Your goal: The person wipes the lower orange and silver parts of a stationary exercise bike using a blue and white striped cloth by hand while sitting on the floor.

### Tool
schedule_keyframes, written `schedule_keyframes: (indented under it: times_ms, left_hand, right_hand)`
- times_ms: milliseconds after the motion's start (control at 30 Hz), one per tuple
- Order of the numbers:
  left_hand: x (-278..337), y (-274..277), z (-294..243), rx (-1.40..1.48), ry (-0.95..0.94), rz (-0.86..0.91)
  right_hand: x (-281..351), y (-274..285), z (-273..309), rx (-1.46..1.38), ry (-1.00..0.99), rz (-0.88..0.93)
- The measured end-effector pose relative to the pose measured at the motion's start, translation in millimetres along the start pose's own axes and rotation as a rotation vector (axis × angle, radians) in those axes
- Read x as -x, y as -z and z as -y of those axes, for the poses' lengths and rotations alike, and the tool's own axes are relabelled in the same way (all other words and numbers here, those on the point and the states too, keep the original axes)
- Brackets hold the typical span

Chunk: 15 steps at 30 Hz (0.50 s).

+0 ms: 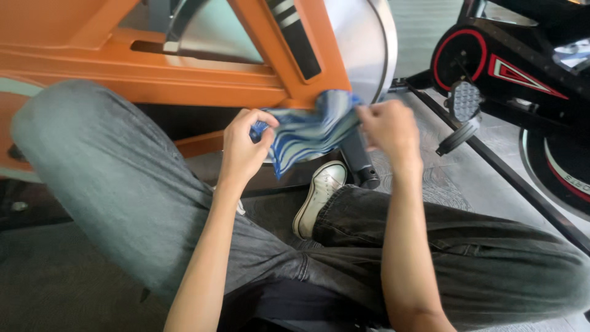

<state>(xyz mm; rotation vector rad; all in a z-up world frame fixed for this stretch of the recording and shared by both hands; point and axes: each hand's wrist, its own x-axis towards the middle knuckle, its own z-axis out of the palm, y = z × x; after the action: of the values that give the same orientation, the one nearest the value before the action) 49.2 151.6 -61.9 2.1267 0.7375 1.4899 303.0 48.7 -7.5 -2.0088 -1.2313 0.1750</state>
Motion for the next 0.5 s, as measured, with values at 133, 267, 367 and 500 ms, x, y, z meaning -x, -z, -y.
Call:
schedule_keyframes:
  times_ms: [133,267,367,500]
  left_hand:
    - [-0.9,2.0,-0.4,0.097,-0.007,0.016]
    - [-2.3,3.0,-7.6,0.307,-0.003,0.077]
    - [0.5,7.6,-10.9,0.413,0.013,0.092]
    - [3.1,15.4,-23.1,0.573,0.036,0.124]
  right_hand:
    - [15.4,2.2,10.8,0.180,-0.014,-0.035]
    - [40.8,-21.2,52.5,0.018,0.283,0.105]
    - [44.6,-35.3,59.7,-0.187,0.372,0.304]
    - [42.3,-39.9,62.6,-0.506,0.386,0.501]
